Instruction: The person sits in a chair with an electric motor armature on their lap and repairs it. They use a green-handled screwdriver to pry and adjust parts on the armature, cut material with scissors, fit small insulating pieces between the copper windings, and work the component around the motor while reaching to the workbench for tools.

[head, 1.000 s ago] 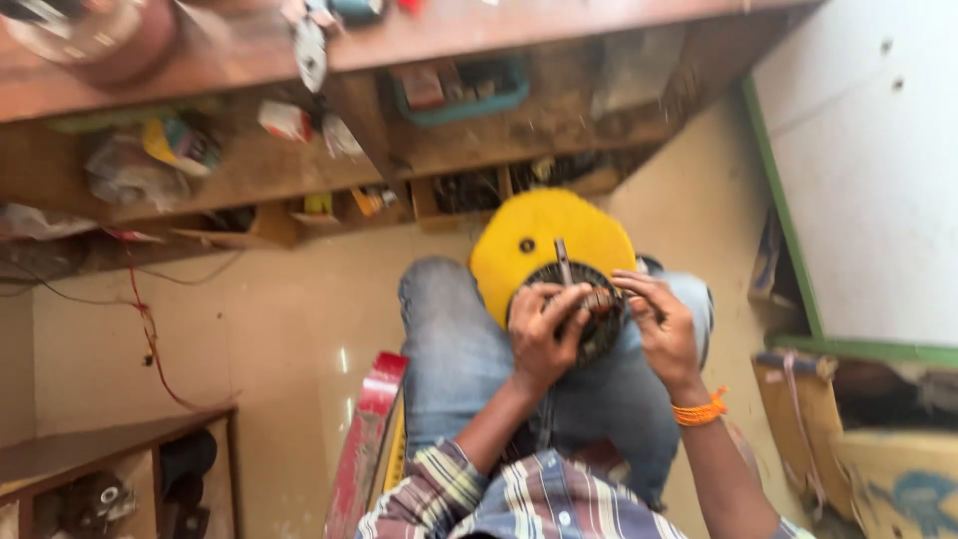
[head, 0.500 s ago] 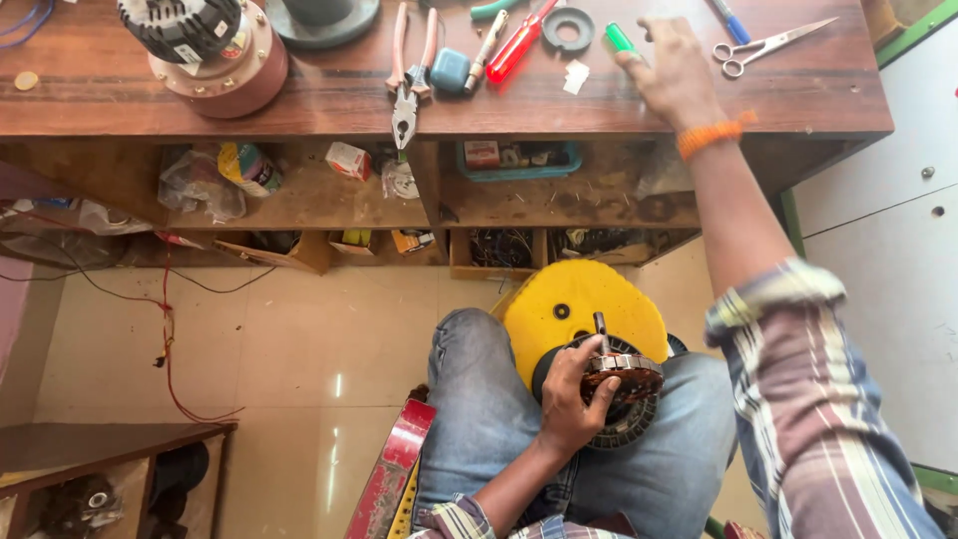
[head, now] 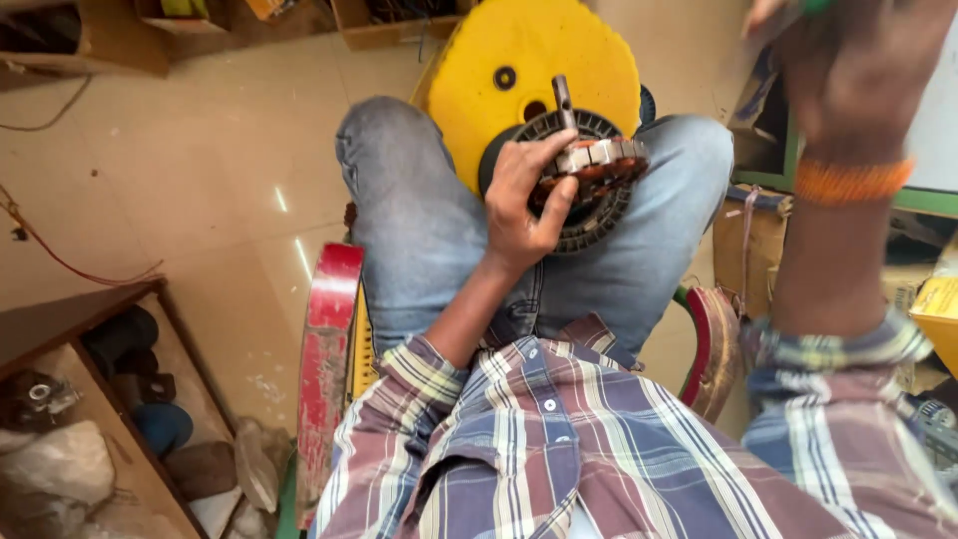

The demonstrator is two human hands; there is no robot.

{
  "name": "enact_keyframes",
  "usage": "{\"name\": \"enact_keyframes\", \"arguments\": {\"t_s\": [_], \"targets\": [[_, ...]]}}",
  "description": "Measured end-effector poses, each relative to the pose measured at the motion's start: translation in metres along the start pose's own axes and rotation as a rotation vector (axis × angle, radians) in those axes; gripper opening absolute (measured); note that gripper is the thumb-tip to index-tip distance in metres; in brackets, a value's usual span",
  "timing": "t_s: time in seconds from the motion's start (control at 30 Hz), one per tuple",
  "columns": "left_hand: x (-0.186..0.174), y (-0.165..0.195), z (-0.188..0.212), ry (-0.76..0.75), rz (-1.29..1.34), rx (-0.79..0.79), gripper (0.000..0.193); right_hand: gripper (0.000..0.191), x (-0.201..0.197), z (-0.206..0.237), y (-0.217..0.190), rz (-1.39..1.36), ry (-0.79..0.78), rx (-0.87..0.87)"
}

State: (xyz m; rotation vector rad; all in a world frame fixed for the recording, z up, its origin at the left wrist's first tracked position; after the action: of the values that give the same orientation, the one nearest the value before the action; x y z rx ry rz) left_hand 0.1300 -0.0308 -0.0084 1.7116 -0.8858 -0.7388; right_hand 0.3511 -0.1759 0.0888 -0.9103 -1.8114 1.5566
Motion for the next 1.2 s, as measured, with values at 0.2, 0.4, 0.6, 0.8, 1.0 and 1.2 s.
{"name": "enact_keyframes", "arguments": {"t_s": [0.2,0.4,0.6,0.8,1.0,1.2], "targets": [[0.002,0.005,0.003,0.015,-0.053,0.022,0.032,0.050,0.015,0.088,0.028,-0.257,-0.013,0.055],[0.005,0.003,0.000,0.019,-0.036,0.040,0.029,0.046,0.054,0.086,0.040,-0.161,-0.109,-0.049],[0.004,-0.002,0.000,0.004,-0.007,0.003,0.030,0.044,0.066,0.076,0.038,0.072,-0.255,-0.115],[0.007,0.001,-0.001,0.020,-0.013,-0.027,0.042,0.048,0.059,0.069,0.038,0.101,-0.299,-0.089],[0.015,0.003,-0.002,0.029,-0.105,0.004,0.037,0.020,0.066,0.089,0.034,0.237,-0.252,-0.085],[0.017,0.001,-0.001,0.025,-0.123,0.014,0.037,0.020,0.070,0.092,0.030,0.291,-0.183,-0.089]]}}
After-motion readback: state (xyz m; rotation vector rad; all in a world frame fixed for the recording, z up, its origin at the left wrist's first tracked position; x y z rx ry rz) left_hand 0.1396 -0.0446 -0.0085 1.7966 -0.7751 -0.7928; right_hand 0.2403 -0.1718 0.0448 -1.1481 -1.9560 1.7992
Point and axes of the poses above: each hand's wrist, its own z-axis away from the middle knuckle, its own x-axis out of the palm, y = z × x, the point moved 5 cm from there along -z, towards the middle knuckle, and after that the axes turned 4 degrees about -y, right-handed, at the moved point
